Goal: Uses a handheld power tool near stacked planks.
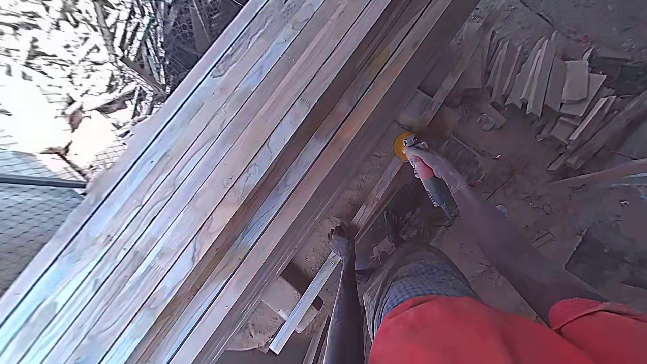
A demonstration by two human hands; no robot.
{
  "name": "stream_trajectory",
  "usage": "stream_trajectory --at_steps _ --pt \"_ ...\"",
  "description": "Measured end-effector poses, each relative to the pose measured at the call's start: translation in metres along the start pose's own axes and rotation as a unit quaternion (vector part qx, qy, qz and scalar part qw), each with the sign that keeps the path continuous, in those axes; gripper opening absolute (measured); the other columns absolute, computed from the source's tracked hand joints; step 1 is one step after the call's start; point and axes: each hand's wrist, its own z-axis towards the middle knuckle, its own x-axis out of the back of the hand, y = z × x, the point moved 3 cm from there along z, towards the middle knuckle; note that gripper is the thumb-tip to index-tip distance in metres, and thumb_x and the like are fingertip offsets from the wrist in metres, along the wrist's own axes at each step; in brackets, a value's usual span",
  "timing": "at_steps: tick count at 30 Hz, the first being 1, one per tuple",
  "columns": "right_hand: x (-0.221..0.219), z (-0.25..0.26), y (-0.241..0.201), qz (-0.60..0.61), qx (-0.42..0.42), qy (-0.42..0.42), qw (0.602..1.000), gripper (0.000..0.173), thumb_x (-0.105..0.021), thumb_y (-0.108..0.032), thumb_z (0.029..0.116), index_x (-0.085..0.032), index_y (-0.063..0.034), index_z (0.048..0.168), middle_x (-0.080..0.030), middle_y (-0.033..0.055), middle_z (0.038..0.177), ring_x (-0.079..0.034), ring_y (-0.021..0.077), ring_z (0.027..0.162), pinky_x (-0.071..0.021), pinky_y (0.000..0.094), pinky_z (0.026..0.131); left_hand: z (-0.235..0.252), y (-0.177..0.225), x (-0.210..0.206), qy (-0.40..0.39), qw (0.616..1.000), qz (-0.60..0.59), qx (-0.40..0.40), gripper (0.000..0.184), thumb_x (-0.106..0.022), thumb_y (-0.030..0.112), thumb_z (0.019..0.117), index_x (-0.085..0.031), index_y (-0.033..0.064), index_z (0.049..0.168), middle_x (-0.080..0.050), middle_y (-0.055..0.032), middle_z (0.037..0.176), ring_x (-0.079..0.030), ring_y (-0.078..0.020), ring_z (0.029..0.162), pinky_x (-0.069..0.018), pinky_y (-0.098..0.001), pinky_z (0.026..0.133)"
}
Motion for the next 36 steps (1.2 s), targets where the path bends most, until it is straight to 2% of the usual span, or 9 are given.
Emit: stream_trajectory --at_steps 5,10,17,21,24,26,30,33,36 --pt "0.084 0.058 -0.051 0.042 0.015 0.080 0.996 0.067 -0.067 -0.076 0.0806 -0.068 -0.0167 0.112 -0.066 0.0047 0.086 -0.066 0.0189 0.071 -0.0582 0.0411 0.063 0.002 0.006 -0.012 -0.050 0.995 0.087 0.024 0.058 -0.027 0.044 0.1097 -0.075 0.0129 0.115 -0.072 -0.0091 0.125 -0.065 -0.0291 0.124 -0.0457 -0.0602 0.102" --pt "0.108 0.070 -0.055 0.048 0.047 0.110 0.992 0.075 -0.064 -0.081 0.0797 -0.067 -0.0216 0.126 -0.069 0.0076 0.102 -0.068 0.0223 0.085 -0.0588 0.0469 0.071 -0.006 -0.008 0.004 -0.115 0.980 0.148 0.063 0.063 -0.020 0.044 0.1108 -0.074 0.0109 0.116 -0.075 -0.0135 0.118 -0.069 -0.0323 0.116 -0.0458 -0.0627 0.101" --pt "-0.015 -0.019 0.002 -0.062 0.019 -0.066 0.996 0.054 -0.070 -0.069 0.0833 -0.070 -0.0182 0.103 -0.064 0.0009 0.075 -0.062 0.0131 0.060 -0.0552 0.0326 0.054 -0.014 -0.069 0.017 -0.136 0.973 0.159 0.096 0.065 -0.020 0.045 0.1110 -0.074 0.0079 0.114 -0.074 -0.0167 0.117 -0.070 -0.0349 0.114 -0.0543 -0.0592 0.091" --pt "-0.123 -0.065 0.035 -0.247 0.049 -0.172 0.952 0.061 -0.072 -0.074 0.0783 -0.070 -0.0171 0.099 -0.064 -0.0022 0.075 -0.059 0.0075 0.060 -0.0531 0.0280 0.058 -0.013 -0.074 0.015 -0.144 0.975 0.146 0.090 0.062 -0.022 0.043 0.1108 -0.073 0.0083 0.116 -0.073 -0.0164 0.119 -0.070 -0.0350 0.115 -0.0543 -0.0590 0.090" --pt "-0.179 -0.096 0.042 -0.390 0.073 -0.211 0.893 0.080 -0.068 -0.083 0.0738 -0.068 -0.0092 0.104 -0.068 0.0068 0.091 -0.065 0.0191 0.078 -0.0533 0.0458 0.077 -0.013 -0.080 0.016 -0.134 0.978 0.140 0.077 0.062 -0.023 0.043 0.1110 -0.074 0.0071 0.111 -0.074 -0.0178 0.115 -0.070 -0.0356 0.113 -0.0546 -0.0589 0.090" --pt "-0.193 -0.103 0.049 -0.417 0.082 -0.214 0.879 0.082 -0.068 -0.083 0.0711 -0.066 -0.0082 0.103 -0.067 0.0083 0.092 -0.065 0.0219 0.082 -0.0526 0.0494 0.077 -0.016 -0.093 0.018 -0.131 0.977 0.149 0.078 0.062 -0.024 0.043 0.1111 -0.075 0.0072 0.111 -0.074 -0.0181 0.115 -0.070 -0.0361 0.113 -0.0542 -0.0593 0.090" --pt "-0.159 -0.088 0.051 -0.376 0.068 -0.199 0.902 0.074 -0.070 -0.079 0.0743 -0.068 -0.0113 0.103 -0.067 0.0054 0.087 -0.064 0.0186 0.075 -0.0528 0.0457 0.074 -0.039 -0.140 0.031 -0.143 0.970 0.170 0.100 0.061 -0.025 0.043 0.1116 -0.073 0.0064 0.117 -0.073 -0.0186 0.118 -0.070 -0.0364 0.114 -0.0543 -0.0596 0.092" --pt "-0.103 -0.056 0.034 -0.269 0.047 -0.162 0.948 0.064 -0.069 -0.076 0.0794 -0.071 -0.0166 0.103 -0.066 0.0007 0.080 -0.061 0.0116 0.066 -0.0537 0.0353 0.065 -0.046 -0.168 0.034 -0.152 0.968 0.168 0.109 0.062 -0.024 0.041 0.1126 -0.071 0.0030 0.121 -0.072 -0.0218 0.120 -0.068 -0.0392 0.117 -0.0528 -0.0601 0.096" --pt "-0.037 -0.020 0.006 -0.161 0.015 -0.100 0.982 0.060 -0.070 -0.074 0.0800 -0.071 -0.0167 0.096 -0.065 -0.0004 0.075 -0.062 0.0105 0.062 -0.0553 0.0318 0.060 -0.040 -0.138 0.026 -0.163 0.963 0.179 0.120 0.068 -0.019 0.046 0.1122 -0.071 0.0037 0.122 -0.072 -0.0214 0.121 -0.068 -0.0395 0.117 -0.0533 -0.0605 0.094"
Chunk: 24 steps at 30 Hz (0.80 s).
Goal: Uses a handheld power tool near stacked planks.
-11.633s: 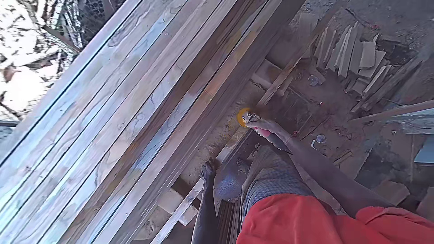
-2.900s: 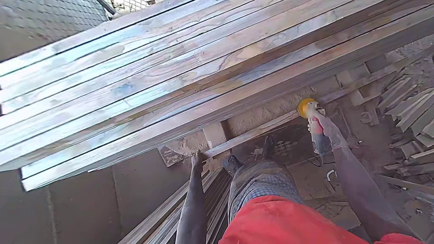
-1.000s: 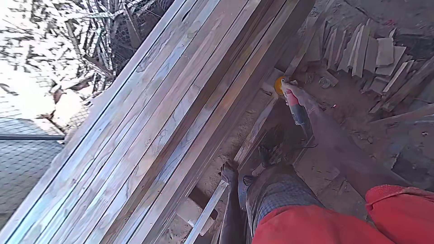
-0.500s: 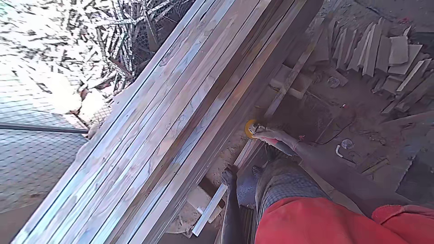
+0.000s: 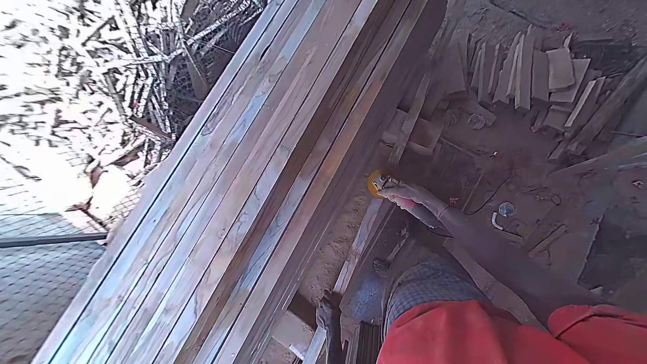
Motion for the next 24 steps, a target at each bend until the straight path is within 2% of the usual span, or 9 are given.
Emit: stream_trajectory --at_steps 6,10,14,19,20,21,22,23,24 --pt "0.157 0.058 -0.024 0.152 0.026 0.068 0.986 0.059 -0.072 -0.070 0.0812 -0.070 -0.0157 0.103 -0.065 0.0022 0.076 -0.063 0.0141 0.059 -0.0552 0.0342 0.053 -0.008 0.205 0.044 0.013 0.997 -0.056 -0.050 0.074 -0.015 0.050 0.1111 -0.073 0.0052 0.120 -0.073 -0.0213 0.119 -0.068 -0.0404 0.115 -0.0521 -0.0637 0.092" --pt "0.233 0.055 -0.065 0.171 0.030 0.091 0.981 0.041 -0.066 -0.057 0.0941 -0.067 -0.0161 0.100 -0.058 -0.0027 0.076 -0.056 0.0077 0.061 -0.0499 0.0253 0.054 -0.029 0.362 0.098 -0.040 0.990 -0.079 -0.112 0.066 -0.015 0.045 0.1124 -0.063 0.0070 0.139 -0.066 -0.0199 0.136 -0.061 -0.0376 0.129 -0.0432 -0.0611 0.107" --pt "0.291 0.096 -0.071 0.171 -0.009 0.100 0.980 0.052 -0.065 -0.069 0.0882 -0.069 -0.0186 0.101 -0.062 -0.0019 0.077 -0.060 0.0101 0.062 -0.0529 0.0286 0.055 -0.025 0.474 0.119 -0.052 0.982 -0.100 -0.154 0.060 -0.020 0.043 0.1122 -0.062 0.0096 0.140 -0.066 -0.0180 0.135 -0.061 -0.0365 0.129 -0.0461 -0.0603 0.105" --pt "0.326 0.109 -0.069 0.193 -0.011 0.149 0.970 0.057 -0.062 -0.073 0.0876 -0.070 -0.0198 0.104 -0.063 -0.0003 0.082 -0.063 0.0135 0.068 -0.0556 0.0335 0.059 -0.024 0.504 0.109 0.063 0.976 -0.121 -0.170 0.060 -0.026 0.042 0.1111 -0.074 0.0065 0.116 -0.075 -0.0173 0.113 -0.070 -0.0354 0.112 -0.0516 -0.0591 0.095" --pt "0.331 0.108 -0.067 0.195 -0.022 0.158 0.968 0.060 -0.063 -0.075 0.0851 -0.070 -0.0195 0.108 -0.065 0.0008 0.085 -0.064 0.0145 0.071 -0.0567 0.0350 0.062 -0.033 0.500 0.119 0.042 0.980 -0.108 -0.163 0.061 -0.025 0.041 0.1119 -0.074 0.0051 0.116 -0.075 -0.0191 0.115 -0.069 -0.0370 0.115 -0.0508 -0.0588 0.097" --pt "0.334 0.105 -0.065 0.193 -0.032 0.161 0.967 0.063 -0.064 -0.076 0.0838 -0.071 -0.0194 0.111 -0.066 0.0017 0.089 -0.065 0.0152 0.073 -0.0573 0.0360 0.065 -0.044 0.490 0.141 -0.082 0.981 -0.083 -0.154 0.061 -0.019 0.040 0.1137 -0.066 0.0043 0.132 -0.067 -0.0201 0.133 -0.059 -0.0373 0.131 -0.0433 -0.0576 0.108" --pt "0.335 0.101 -0.062 0.189 -0.039 0.164 0.967 0.065 -0.064 -0.076 0.0837 -0.070 -0.0189 0.114 -0.066 0.0026 0.092 -0.065 0.0156 0.076 -0.0568 0.0366 0.067 -0.045 0.473 0.140 -0.112 0.979 -0.078 -0.152 0.062 -0.018 0.040 0.1137 -0.064 0.0044 0.134 -0.065 -0.0197 0.137 -0.057 -0.0367 0.134 -0.0414 -0.0571 0.110" --pt "0.337 0.099 -0.059 0.181 -0.039 0.171 0.968 0.065 -0.065 -0.076 0.0832 -0.070 -0.0187 0.114 -0.067 0.0029 0.092 -0.065 0.0157 0.075 -0.0573 0.0366 0.066 -0.038 0.451 0.110 0.034 0.979 -0.120 -0.162 0.063 -0.026 0.041 0.1110 -0.076 0.0035 0.112 -0.075 -0.0204 0.113 -0.070 -0.0381 0.114 -0.0494 -0.0593 0.098" --pt "0.338 0.098 -0.054 0.182 -0.038 0.172 0.967 0.066 -0.066 -0.074 0.0830 -0.070 -0.0179 0.118 -0.067 0.0042 0.095 -0.066 0.0167 0.077 -0.0577 0.0376 0.068 -0.033 0.425 0.093 0.072 0.973 -0.137 -0.168 0.065 -0.026 0.043 0.1110 -0.077 0.0035 0.108 -0.076 -0.0207 0.107 -0.071 -0.0388 0.110 -0.0497 -0.0606 0.097"
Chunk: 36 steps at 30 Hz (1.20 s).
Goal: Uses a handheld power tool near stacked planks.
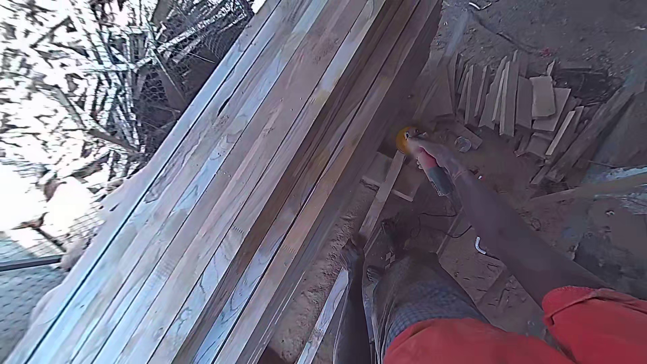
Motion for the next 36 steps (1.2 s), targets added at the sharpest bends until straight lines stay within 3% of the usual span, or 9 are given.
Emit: stream_trajectory --at_steps 2,4,5,10,18,23,26,30,36 --pt "0.002 0.002 0.016 0.008 0.000 0.008 1.000 0.066 -0.068 -0.075 0.0803 -0.071 -0.0180 0.114 -0.069 0.0037 0.091 -0.067 0.0164 0.074 -0.0587 0.0377 0.066 -0.026 -0.062 0.003 0.040 0.999 0.028 -0.019 0.068 -0.023 0.044 0.1106 -0.078 0.0036 0.106 -0.076 -0.0204 0.105 -0.072 -0.0381 0.106 -0.0508 -0.0608 0.095" --pt "0.004 -0.008 0.033 0.020 0.005 0.019 1.000 0.065 -0.069 -0.073 0.0797 -0.071 -0.0168 0.111 -0.069 0.0042 0.088 -0.068 0.0168 0.072 -0.0594 0.0381 0.065 -0.053 -0.128 0.027 -0.077 0.995 0.052 0.021 0.070 -0.017 0.045 0.1119 -0.070 0.0012 0.125 -0.070 -0.0226 0.126 -0.063 -0.0392 0.125 -0.0434 -0.0607 0.107" --pt "0.005 -0.016 0.042 0.024 0.010 0.026 0.999 0.066 -0.069 -0.072 0.0810 -0.071 -0.0155 0.114 -0.070 0.0057 0.090 -0.068 0.0184 0.073 -0.0599 0.0402 0.066 -0.062 -0.176 0.015 0.004 0.998 0.057 0.026 0.071 -0.021 0.046 0.1102 -0.076 0.0012 0.112 -0.074 -0.0229 0.113 -0.069 -0.0402 0.114 -0.0488 -0.0626 0.099" --pt "-0.024 -0.071 0.094 0.006 0.005 0.001 1.000 0.066 -0.066 -0.073 0.0836 -0.068 -0.0148 0.113 -0.067 0.0061 0.088 -0.067 0.0185 0.071 -0.0590 0.0395 0.064 -0.078 -0.330 0.019 -0.051 0.988 0.088 0.114 0.072 -0.020 0.049 0.1106 -0.074 0.0013 0.109 -0.073 -0.0251 0.113 -0.069 -0.0424 0.113 -0.0515 -0.0636 0.093" --pt "-0.181 -0.180 0.169 -0.216 0.028 -0.203 0.955 0.050 -0.072 -0.066 0.0844 -0.070 -0.0168 0.095 -0.062 -0.0030 0.073 -0.058 0.0071 0.058 -0.0517 0.0273 0.057 -0.072 -0.276 0.026 -0.070 0.994 0.052 0.066 0.070 -0.019 0.050 0.1109 -0.070 0.0037 0.126 -0.069 -0.0219 0.128 -0.062 -0.0397 0.127 -0.0428 -0.0623 0.108" --pt "-0.236 -0.193 0.184 -0.401 0.062 -0.236 0.883 0.078 -0.067 -0.084 0.0705 -0.070 -0.0115 0.098 -0.068 0.0048 0.085 -0.065 0.0184 0.073 -0.0542 0.0477 0.075 -0.060 -0.270 0.012 -0.073 0.996 0.035 0.046 0.072 -0.019 0.051 0.1098 -0.072 0.0042 0.124 -0.070 -0.0211 0.127 -0.063 -0.0384 0.127 -0.0439 -0.0613 0.108" --pt "-0.204 -0.178 0.169 -0.336 0.061 -0.225 0.912 0.070 -0.069 -0.079 0.0750 -0.070 -0.0136 0.099 -0.066 0.0014 0.081 -0.062 0.0135 0.066 -0.0546 0.0396 0.068 -0.065 -0.259 0.027 -0.099 0.995 0.031 0.004 0.068 -0.020 0.050 0.1105 -0.068 0.0057 0.131 -0.069 -0.0228 0.127 -0.063 -0.0411 0.125 -0.0440 -0.0638 0.105" --pt "-0.118 -0.119 0.147 -0.151 0.022 -0.162 0.975 0.057 -0.074 -0.070 0.0802 -0.070 -0.0167 0.101 -0.064 0.0004 0.074 -0.061 0.0110 0.059 -0.0549 0.0309 0.056 -0.055 -0.263 0.008 -0.048 0.993 -0.008 -0.108 0.078 -0.026 0.075 0.0970 -0.072 0.0140 0.115 -0.074 -0.0135 0.086 -0.072 -0.0345 0.082 -0.0535 -0.0635 0.073" --pt "0.001 -0.077 0.067 -0.049 -0.022 -0.023 0.998 0.054 -0.068 -0.069 0.0854 -0.069 -0.0159 0.098 -0.062 0.0006 0.074 -0.060 0.0121 0.058 -0.0538 0.0307 0.053 -0.057 -0.170 0.018 -0.064 0.984 0.042 -0.159 0.085 -0.057 0.073 0.0828 -0.062 0.0083 0.138 -0.074 -0.0152 0.115 -0.072 -0.0351 0.105 -0.0537 -0.0613 0.092"
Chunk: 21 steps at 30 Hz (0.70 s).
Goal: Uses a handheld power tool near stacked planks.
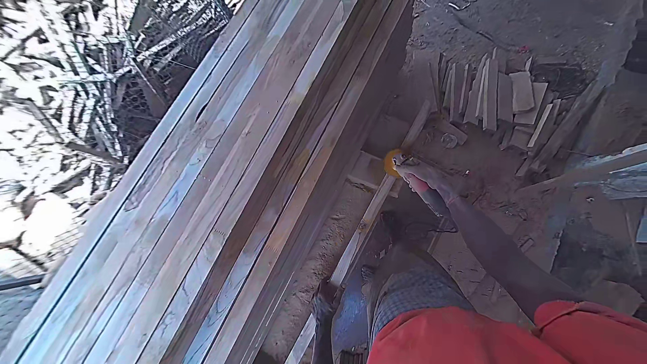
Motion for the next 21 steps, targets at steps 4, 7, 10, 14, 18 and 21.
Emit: stream_trajectory --at_steps 4,7,10,14,18,21 --pt "0.052 0.078 -0.015 0.039 -0.007 0.008 0.999 0.062 -0.071 -0.072 0.0794 -0.070 -0.0161 0.106 -0.069 0.0045 0.082 -0.068 0.0172 0.067 -0.0599 0.0378 0.060 0.023 0.015 -0.028 0.071 0.995 0.068 0.011 0.092 -0.064 0.076 0.0761 -0.059 0.0103 0.141 -0.075 -0.0144 0.111 -0.073 -0.0347 0.099 -0.0553 -0.0592 0.087" --pt "0.087 0.107 -0.034 0.068 -0.008 0.041 0.997 0.063 -0.070 -0.075 0.0787 -0.070 -0.0157 0.101 -0.067 0.0037 0.079 -0.067 0.0166 0.065 -0.0588 0.0372 0.058 0.025 0.028 -0.023 0.017 0.990 0.108 0.093 0.086 -0.065 0.078 0.0773 -0.065 0.0132 0.134 -0.076 -0.0127 0.113 -0.074 -0.0324 0.104 -0.0564 -0.0561 0.091" --pt "0.127 0.123 -0.065 0.083 0.006 0.105 0.991 0.061 -0.067 -0.068 0.0867 -0.069 -0.0131 0.114 -0.069 0.0066 0.090 -0.068 0.0186 0.073 -0.0601 0.0405 0.066 0.025 0.060 0.004 -0.044 0.982 0.129 0.127 0.081 -0.061 0.076 0.0821 -0.068 0.0094 0.127 -0.075 -0.0144 0.116 -0.071 -0.0339 0.110 -0.0527 -0.0566 0.096" --pt "0.174 0.159 -0.076 0.139 0.033 0.175 0.974 0.072 -0.064 -0.074 0.0851 -0.064 -0.0165 0.128 -0.069 0.0096 0.105 -0.069 0.0229 0.087 -0.0596 0.0468 0.073 0.024 0.082 0.029 -0.106 0.976 0.108 0.157 0.079 -0.060 0.070 0.0873 -0.064 0.0044 0.132 -0.070 -0.0191 0.126 -0.067 -0.0367 0.120 -0.0491 -0.0571 0.102" --pt "0.185 0.110 -0.049 0.184 0.142 0.180 0.956 0.073 -0.055 -0.075 0.0903 -0.059 -0.0191 0.136 -0.067 0.0081 0.113 -0.066 0.0211 0.093 -0.0582 0.0471 0.075 0.028 0.050 0.005 -0.049 0.988 0.079 0.127 0.081 -0.062 0.078 0.0806 -0.069 0.0080 0.120 -0.075 -0.0180 0.107 -0.073 -0.0378 0.101 -0.0561 -0.0595 0.087" --pt "0.130 0.003 -0.049 0.172 0.399 -0.118 0.893 0.049 -0.027 -0.031 0.1125 -0.041 0.0072 0.140 -0.061 0.0105 0.107 -0.063 0.0099 0.091 -0.0559 0.0294 0.078 0.016 0.041 0.020 -0.009 0.997 0.013 0.077 0.082 -0.056 0.080 0.0809 -0.069 0.0075 0.117 -0.074 -0.0163 0.104 -0.073 -0.0355 0.096 -0.0569 -0.0591 0.084"
